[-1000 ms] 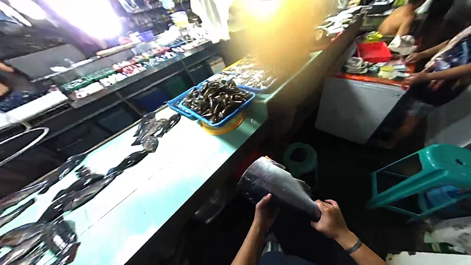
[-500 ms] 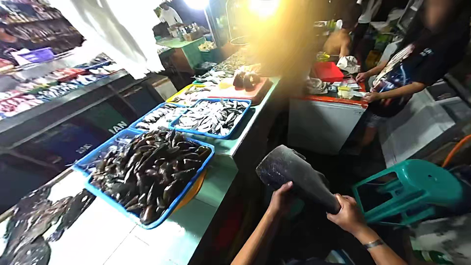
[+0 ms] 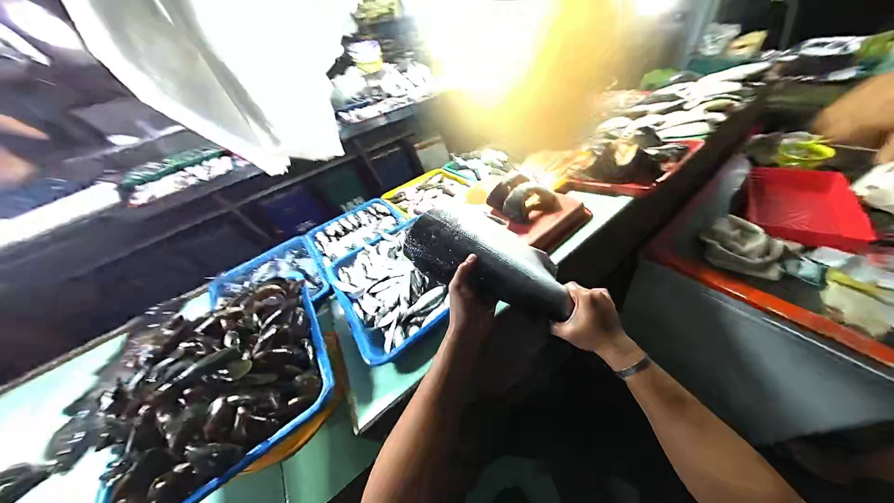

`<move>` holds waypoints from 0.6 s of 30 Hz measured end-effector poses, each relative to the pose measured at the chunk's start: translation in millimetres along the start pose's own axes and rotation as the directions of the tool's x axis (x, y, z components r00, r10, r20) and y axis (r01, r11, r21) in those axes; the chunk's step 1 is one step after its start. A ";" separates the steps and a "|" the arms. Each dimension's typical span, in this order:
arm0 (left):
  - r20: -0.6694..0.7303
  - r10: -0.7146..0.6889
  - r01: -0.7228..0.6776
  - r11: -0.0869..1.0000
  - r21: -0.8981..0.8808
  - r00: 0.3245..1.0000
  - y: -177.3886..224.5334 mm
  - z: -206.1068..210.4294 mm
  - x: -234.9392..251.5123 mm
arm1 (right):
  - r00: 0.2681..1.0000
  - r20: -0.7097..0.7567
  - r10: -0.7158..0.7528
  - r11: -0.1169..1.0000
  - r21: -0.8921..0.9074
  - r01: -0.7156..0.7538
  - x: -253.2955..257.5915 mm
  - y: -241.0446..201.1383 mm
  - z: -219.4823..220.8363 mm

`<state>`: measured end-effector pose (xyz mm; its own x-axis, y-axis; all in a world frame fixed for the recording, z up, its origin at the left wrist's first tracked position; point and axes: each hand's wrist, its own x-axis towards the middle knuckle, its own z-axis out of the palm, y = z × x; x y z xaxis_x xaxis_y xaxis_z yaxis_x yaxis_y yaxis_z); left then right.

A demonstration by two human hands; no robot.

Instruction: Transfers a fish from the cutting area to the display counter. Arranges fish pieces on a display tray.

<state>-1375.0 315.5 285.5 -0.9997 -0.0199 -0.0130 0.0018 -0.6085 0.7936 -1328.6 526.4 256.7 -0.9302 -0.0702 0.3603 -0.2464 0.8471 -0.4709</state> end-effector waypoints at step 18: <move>-0.462 0.024 0.345 0.630 0.696 0.887 -5.1 38.5 153.3 | 0.923 0.363 0.132 0.991 -0.053 -0.121 151.6 34.3 40.8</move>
<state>-1529.2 346.1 302.9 -0.8755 -0.3982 -0.2736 -0.3607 0.1619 0.9185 -1489.1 523.3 262.3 -0.9894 -0.1437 -0.0218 -0.1169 0.8763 -0.4674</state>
